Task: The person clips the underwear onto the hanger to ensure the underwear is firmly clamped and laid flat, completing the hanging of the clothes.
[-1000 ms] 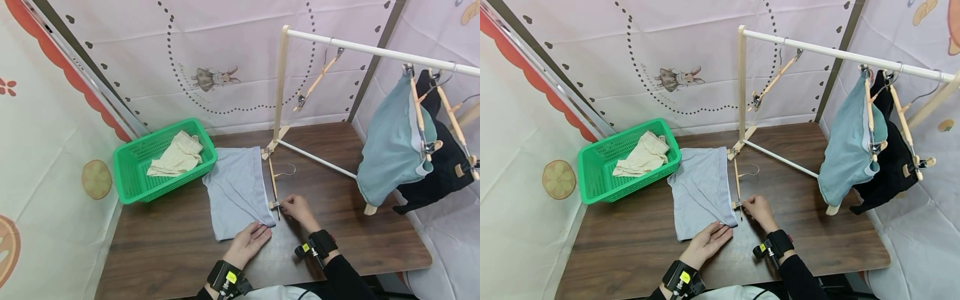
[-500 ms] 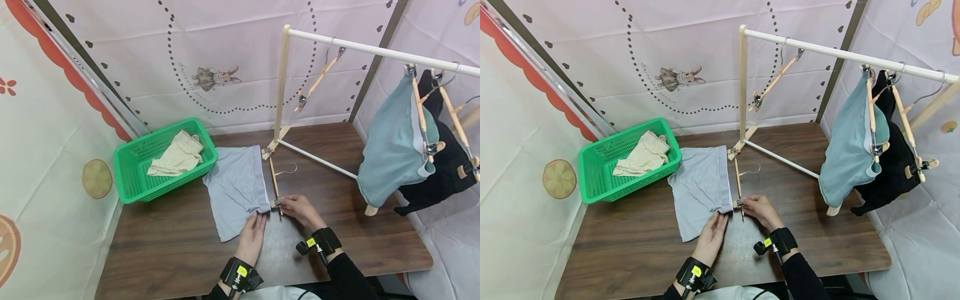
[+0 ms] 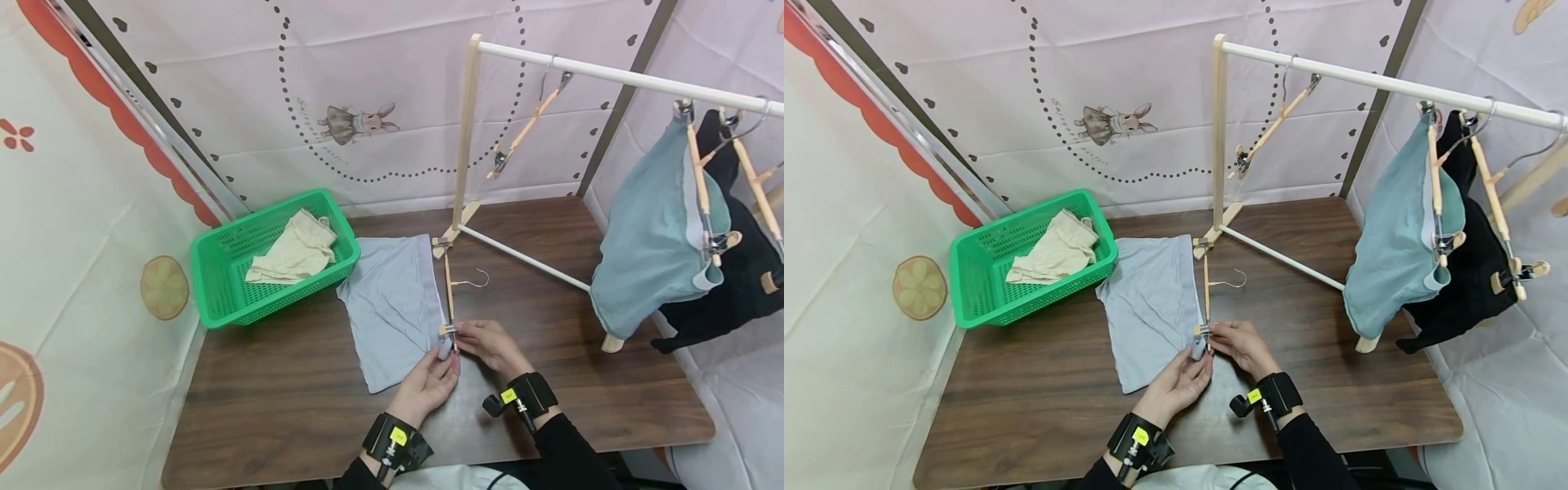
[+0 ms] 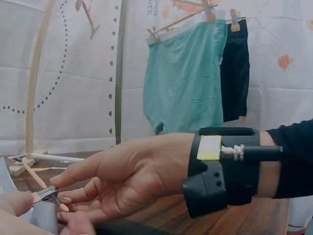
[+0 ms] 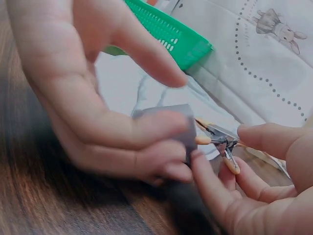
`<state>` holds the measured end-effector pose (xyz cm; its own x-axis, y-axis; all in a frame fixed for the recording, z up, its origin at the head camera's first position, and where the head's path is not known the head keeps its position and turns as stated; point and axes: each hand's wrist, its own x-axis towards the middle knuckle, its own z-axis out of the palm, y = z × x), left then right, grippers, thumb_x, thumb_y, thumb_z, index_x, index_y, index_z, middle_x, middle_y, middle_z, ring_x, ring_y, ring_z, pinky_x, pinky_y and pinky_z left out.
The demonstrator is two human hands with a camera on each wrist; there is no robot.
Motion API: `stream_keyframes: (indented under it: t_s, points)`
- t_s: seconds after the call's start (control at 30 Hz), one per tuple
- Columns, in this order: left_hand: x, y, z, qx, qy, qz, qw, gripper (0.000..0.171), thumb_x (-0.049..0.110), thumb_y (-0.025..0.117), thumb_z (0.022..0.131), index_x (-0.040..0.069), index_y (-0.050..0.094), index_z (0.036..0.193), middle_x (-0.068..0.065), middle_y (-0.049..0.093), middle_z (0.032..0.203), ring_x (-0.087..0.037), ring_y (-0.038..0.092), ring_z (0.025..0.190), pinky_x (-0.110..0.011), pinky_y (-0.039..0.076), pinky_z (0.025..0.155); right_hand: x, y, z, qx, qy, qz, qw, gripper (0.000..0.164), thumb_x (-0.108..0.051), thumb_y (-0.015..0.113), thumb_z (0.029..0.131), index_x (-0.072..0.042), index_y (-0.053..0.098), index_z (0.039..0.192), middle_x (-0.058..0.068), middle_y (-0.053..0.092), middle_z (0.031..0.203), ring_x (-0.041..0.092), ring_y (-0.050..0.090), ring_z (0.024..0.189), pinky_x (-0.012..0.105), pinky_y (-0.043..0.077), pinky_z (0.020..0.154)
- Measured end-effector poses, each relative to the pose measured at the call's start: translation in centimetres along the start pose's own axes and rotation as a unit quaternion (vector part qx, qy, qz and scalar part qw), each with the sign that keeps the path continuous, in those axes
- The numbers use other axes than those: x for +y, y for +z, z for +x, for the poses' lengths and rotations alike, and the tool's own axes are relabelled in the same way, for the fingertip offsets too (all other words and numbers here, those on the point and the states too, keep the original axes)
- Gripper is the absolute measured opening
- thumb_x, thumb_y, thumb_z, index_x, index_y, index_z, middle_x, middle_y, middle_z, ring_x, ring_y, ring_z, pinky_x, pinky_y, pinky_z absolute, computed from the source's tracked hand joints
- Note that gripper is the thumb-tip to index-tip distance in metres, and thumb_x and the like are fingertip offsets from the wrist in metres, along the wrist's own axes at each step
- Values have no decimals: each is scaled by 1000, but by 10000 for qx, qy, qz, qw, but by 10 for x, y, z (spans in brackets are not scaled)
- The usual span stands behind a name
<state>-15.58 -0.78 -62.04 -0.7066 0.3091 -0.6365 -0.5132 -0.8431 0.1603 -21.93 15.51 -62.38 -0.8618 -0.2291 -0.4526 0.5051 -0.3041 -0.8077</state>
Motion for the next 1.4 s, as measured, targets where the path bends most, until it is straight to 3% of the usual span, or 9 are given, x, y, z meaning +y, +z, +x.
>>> stream_keyframes:
  t_s: [0.17,0.3,0.4,0.53,0.67,0.87,0.97,1.2,1.4]
  points:
    - [-2,7,17,450,-106,194,9987,50,28,60,104,-6,42,136,-19,52,126,-28,53,121,-39,50,106,-1,-2,-2,-98,-151,44,9998,26,5,53,102,20,48,122,12,70,97,16,70,91,28,59,87]
    - [-1,6,23,553,513,106,9971,43,8,54,105,-10,35,139,-25,48,129,-29,57,120,-41,50,106,-3,-7,-3,-343,-74,161,9993,30,6,52,102,25,46,126,12,72,97,16,71,92,28,58,88]
    - [5,3,24,479,893,111,9948,53,-2,51,104,-10,23,148,-31,38,142,-32,55,126,-39,51,104,-4,-12,-2,-444,181,383,9981,27,6,54,101,23,53,123,14,74,98,17,71,93,28,57,91]
    - [13,6,28,585,765,58,9953,60,8,56,104,-5,21,152,-34,31,151,-36,53,129,-39,53,102,-8,-19,-3,-401,453,617,9963,12,8,57,99,12,68,104,15,74,97,18,72,91,29,56,92]
    - [18,9,32,737,677,181,9948,57,14,59,104,-5,28,148,-39,37,146,-40,57,127,-44,54,100,-11,-21,-6,-285,473,579,9968,14,11,57,97,8,71,96,18,74,98,19,73,91,30,56,93]
    - [23,4,32,1048,1671,1246,9724,45,0,59,101,-12,39,139,-34,49,134,-40,63,118,-47,55,97,-11,-13,-5,-144,428,-6,9990,18,9,60,97,18,65,112,18,73,100,18,72,92,31,57,92]
    - [27,5,33,1000,1924,1372,9665,49,-4,62,98,-13,38,140,-27,51,133,-34,62,118,-45,56,95,-11,-10,-4,11,415,-259,9988,22,7,61,97,20,63,115,15,74,95,15,72,86,28,58,88]
    - [31,0,30,718,1073,458,9906,61,10,57,105,-2,23,153,-26,39,143,-39,50,132,-45,51,104,-9,-7,0,483,615,-496,9957,13,3,67,95,11,69,106,8,73,86,10,68,76,22,60,74]
    - [33,-5,30,637,905,509,9926,59,21,55,106,-4,27,151,-32,37,148,-44,47,134,-48,49,106,-8,-5,1,584,622,-779,9933,22,-1,68,96,13,66,113,7,71,87,10,65,74,20,58,70]
